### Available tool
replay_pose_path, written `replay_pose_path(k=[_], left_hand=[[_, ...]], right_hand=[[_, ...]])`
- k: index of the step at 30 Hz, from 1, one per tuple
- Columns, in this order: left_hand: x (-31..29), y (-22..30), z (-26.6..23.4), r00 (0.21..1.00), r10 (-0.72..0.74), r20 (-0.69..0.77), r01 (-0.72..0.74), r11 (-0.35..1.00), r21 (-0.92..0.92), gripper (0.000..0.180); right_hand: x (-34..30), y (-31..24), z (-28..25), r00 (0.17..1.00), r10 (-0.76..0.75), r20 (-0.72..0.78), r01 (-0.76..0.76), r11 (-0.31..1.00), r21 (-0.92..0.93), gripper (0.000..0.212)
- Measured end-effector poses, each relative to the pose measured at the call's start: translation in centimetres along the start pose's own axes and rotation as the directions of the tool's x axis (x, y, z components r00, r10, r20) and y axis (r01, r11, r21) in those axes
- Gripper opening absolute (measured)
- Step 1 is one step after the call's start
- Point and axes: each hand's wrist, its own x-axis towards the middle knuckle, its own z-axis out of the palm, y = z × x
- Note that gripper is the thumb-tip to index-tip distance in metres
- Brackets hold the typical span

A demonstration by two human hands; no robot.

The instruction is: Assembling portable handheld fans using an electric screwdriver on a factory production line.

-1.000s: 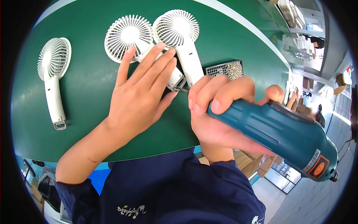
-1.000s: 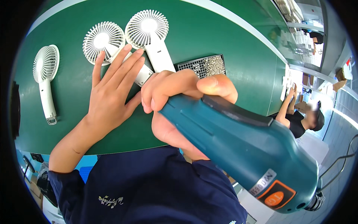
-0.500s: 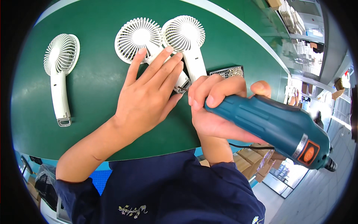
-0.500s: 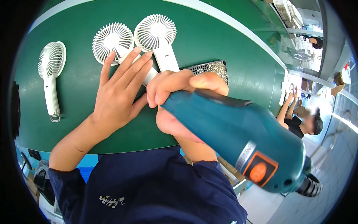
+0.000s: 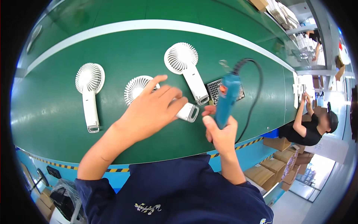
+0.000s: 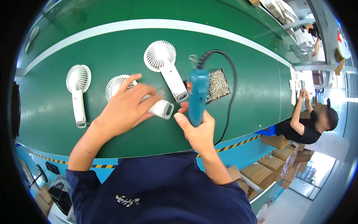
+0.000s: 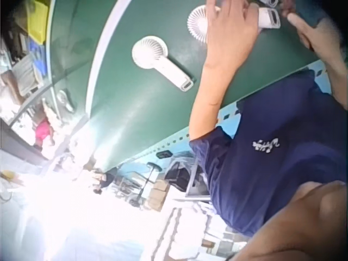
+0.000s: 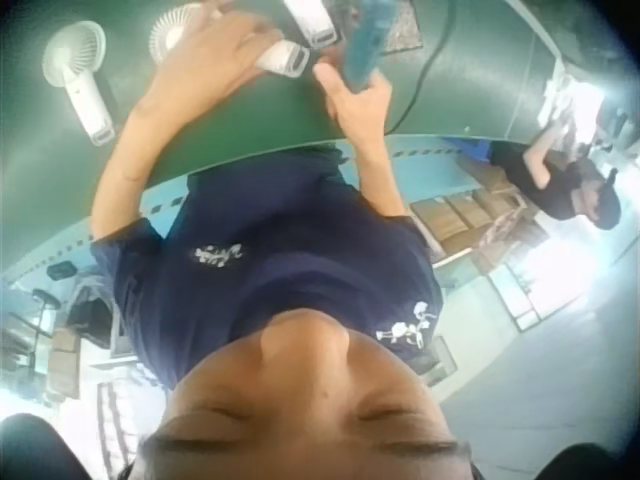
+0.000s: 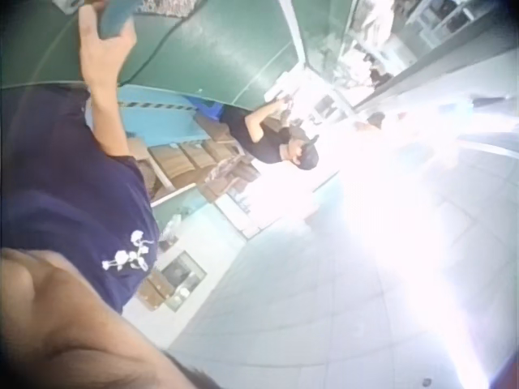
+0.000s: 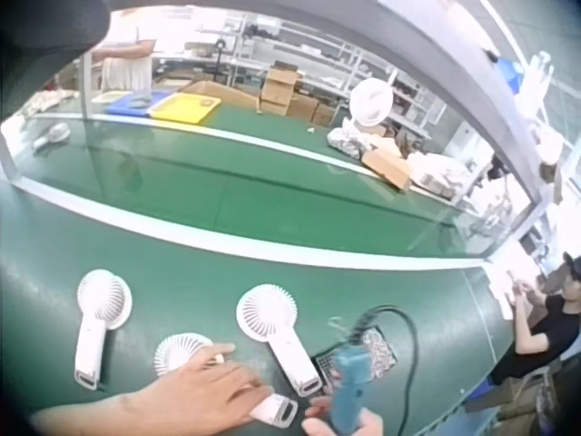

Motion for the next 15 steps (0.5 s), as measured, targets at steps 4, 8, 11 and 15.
replay_pose_path(k=[4,8,11,15], left_hand=[[-1.1,1.1,0.6,1.000,0.004,-0.020,-0.006,0.995,-0.097,0.046],[-1.4,1.2,0.3,0.999,0.037,-0.014,-0.038,0.994,-0.100,0.048],[-1.9,1.0,-0.2,0.998,0.061,-0.030,-0.063,0.996,-0.062,0.046],[-1.9,1.7,0.6,0.991,0.124,-0.050,-0.129,0.985,-0.114,0.047]], right_hand=[[0.2,1.0,0.4,0.979,0.135,0.150,-0.155,0.980,0.126,0.016],[-0.7,1.9,0.2,0.963,0.162,0.214,-0.197,0.967,0.158,0.018],[-1.7,2.2,-0.7,0.974,0.132,0.186,-0.155,0.981,0.114,0.018],[-1.8,2.8,-0.2,0.963,0.124,0.237,-0.153,0.983,0.105,0.018]])
